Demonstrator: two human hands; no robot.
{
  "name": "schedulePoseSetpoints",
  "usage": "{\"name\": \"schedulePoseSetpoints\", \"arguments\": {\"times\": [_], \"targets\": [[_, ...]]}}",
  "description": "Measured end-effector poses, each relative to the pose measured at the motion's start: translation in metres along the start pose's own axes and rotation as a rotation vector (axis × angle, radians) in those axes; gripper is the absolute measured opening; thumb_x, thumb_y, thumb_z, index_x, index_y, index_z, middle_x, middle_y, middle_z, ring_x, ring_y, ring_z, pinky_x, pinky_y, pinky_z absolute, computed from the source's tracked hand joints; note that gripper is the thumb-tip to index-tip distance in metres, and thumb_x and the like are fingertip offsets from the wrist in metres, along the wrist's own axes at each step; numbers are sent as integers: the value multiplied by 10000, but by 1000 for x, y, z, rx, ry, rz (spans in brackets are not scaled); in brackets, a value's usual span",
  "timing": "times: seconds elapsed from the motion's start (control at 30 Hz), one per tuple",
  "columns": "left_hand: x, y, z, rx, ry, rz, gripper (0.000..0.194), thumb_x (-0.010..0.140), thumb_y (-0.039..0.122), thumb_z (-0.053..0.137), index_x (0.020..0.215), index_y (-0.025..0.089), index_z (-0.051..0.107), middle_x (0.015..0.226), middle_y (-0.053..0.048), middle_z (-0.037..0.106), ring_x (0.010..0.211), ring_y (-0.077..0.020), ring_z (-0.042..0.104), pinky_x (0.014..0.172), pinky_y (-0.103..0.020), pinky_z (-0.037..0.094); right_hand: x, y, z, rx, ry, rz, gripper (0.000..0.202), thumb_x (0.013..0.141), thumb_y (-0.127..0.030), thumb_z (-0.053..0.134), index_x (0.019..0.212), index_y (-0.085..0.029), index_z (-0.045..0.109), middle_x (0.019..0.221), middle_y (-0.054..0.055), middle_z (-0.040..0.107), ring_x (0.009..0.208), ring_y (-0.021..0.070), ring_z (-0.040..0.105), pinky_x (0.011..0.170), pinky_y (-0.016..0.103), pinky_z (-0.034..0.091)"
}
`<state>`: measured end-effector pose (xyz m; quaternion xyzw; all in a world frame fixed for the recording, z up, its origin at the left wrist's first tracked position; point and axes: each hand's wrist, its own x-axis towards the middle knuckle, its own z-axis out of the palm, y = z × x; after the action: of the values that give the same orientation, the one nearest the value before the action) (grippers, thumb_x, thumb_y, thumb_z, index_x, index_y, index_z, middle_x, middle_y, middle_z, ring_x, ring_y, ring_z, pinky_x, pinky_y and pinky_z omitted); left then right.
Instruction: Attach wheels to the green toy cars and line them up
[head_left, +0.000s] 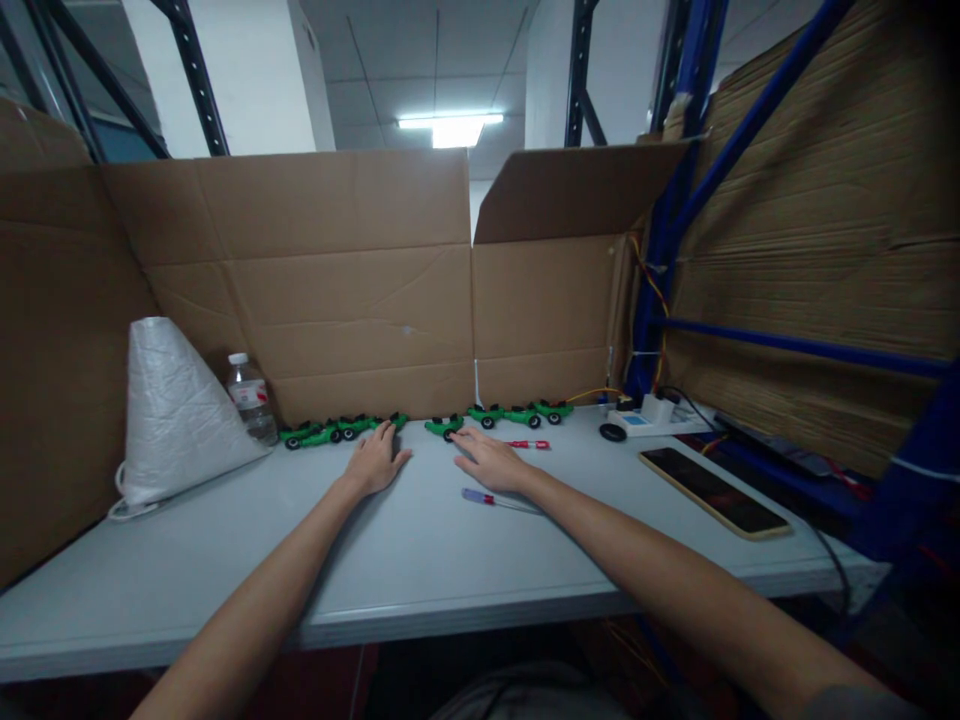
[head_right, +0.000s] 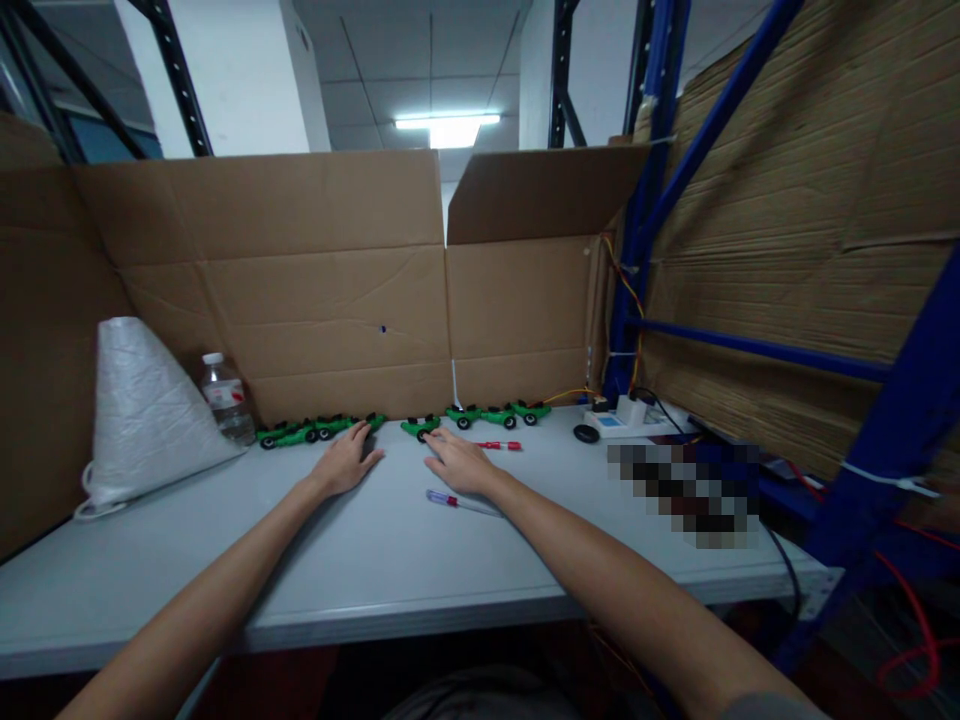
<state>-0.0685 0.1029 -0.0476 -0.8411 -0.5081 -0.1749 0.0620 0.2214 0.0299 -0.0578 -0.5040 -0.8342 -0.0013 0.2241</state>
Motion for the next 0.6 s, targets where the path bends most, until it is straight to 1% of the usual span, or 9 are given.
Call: {"name": "schedulePoseSetpoints", "arguments": {"times": [0.13,0.27,0.37,0.47,0.53,0.6], "targets": [[0,-2,-2,-19,18,39,734,1002,573,451,1529,63,427,1644,-249,373,1492,-365,425,1214,-477,353,-1,-3,-3,9,-16,19,604,1055,-444,447,1607,-200,424,1591,130,453,1343,301,564,1095,395,465],[0,-4,-4,-84,39,78,709,1010,566,434,1542,96,420,1632,-218,404,1476,-330,455,1200,-446,387,-2,-4,-5,19,-15,20,601,1054,-436,449,1603,-192,430,1590,135,460,1348,299,566,1113,396,454],[-2,0,-6,-66,14,60,707,1005,549,463,1563,119,402,1656,-212,374,1493,-341,429,1202,-482,377,-1,-3,-4,15,-13,11,609,1055,-432,439,1612,-184,418,1613,134,451,1391,298,537,1143,402,434],[-5,9,-10,-21,41,49,685,1000,532,502,1575,171,412,1682,-185,344,1517,-372,380,1216,-551,334,1,0,0,16,-17,-15,625,1058,-422,430,1629,-173,387,1662,123,397,1475,288,456,1203,412,379],[-6,17,-13,-32,72,139,649,1018,520,489,1588,219,414,1692,-138,346,1543,-362,335,1240,-564,293,2,1,2,18,-18,-27,628,1059,-412,428,1635,-169,374,1679,112,367,1500,272,428,1228,406,351],[-6,28,-14,-88,45,278,623,1050,507,436,1612,242,386,1687,-104,368,1551,-316,336,1261,-535,282,3,2,4,20,-17,-37,627,1061,-402,425,1639,-168,366,1682,104,359,1504,260,426,1240,399,338]]}}
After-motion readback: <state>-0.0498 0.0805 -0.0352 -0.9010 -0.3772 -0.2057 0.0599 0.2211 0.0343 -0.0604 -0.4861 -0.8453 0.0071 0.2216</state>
